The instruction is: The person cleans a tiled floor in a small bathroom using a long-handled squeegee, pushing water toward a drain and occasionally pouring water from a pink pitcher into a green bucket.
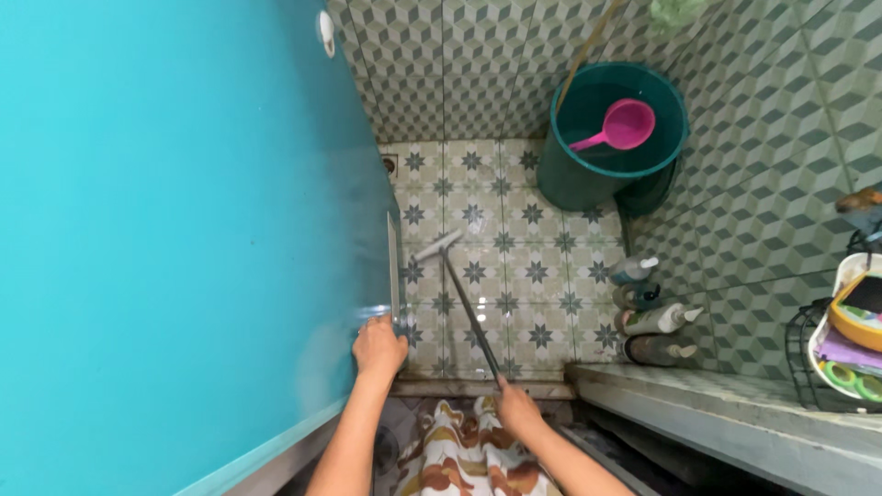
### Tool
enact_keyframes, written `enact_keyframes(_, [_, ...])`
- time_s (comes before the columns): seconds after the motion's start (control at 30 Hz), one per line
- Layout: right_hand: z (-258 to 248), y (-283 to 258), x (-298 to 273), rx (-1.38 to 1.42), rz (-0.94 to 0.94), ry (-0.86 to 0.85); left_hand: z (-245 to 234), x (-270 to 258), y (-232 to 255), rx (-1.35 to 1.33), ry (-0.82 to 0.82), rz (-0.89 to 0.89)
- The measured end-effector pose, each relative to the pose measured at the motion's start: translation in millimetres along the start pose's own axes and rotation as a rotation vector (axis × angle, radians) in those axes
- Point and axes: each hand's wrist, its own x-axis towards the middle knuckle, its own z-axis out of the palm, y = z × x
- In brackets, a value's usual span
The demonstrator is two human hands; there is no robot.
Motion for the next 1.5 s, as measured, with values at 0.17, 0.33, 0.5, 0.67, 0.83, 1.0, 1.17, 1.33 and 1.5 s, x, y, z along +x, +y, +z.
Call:
enact_keyframes(0.17, [-12.7, -29.2, 64.1, 0.006, 0.044, 0.084, -0.3, -5.5, -0.5, 0.038, -0.054, -0.025])
enact_keyframes(0.33, [-43.5, -17.5, 83.1, 0.035, 0.130, 0.049, -3.0, -3.4, -5.0, -0.003, -0.040, -0.025])
enact_keyframes(0.5, [-41.5, 33.4, 11.5, 0.072, 0.014, 0.151, -8.5, -3.2, -4.6, -0.042, -0.072, -0.057])
enact_keyframes(0.67, [-29.6, 43.2, -16.4, 0.075, 0.182, 0.020, -7.0, -2.0, -4.5, -0.001, -0.083, -0.033])
enact_keyframes(0.83, [-25.8, 25.9, 46.4, 0.121, 0.169, 0.140, -9.6, -4.6, -0.7, 0.028, -0.124, -0.040])
enact_keyframes(1.0, [-71.6, 15.4, 114.1, 0.417, 0.120, 0.165, -12.0, -7.4, -2.6, 0.023, -0.081, -0.018])
enact_keyframes(1.17, [-116.2, 36.8, 99.4, 1.071, 0.199, -0.099, -16.6, -8.5, -0.6, 0.018, -0.123, -0.033])
enact_keyframes(1.33, [-91.4, 63.9, 32.1, 0.356, -0.003, 0.493, -12.2, -5.9, -3.2, 0.018, -0.141, -0.028])
enact_keyframes(1.5, [-61.7, 61.0, -7.3, 0.161, 0.286, 0.298, -10.3, -5.0, -3.6, 0.065, -0.158, 0.002])
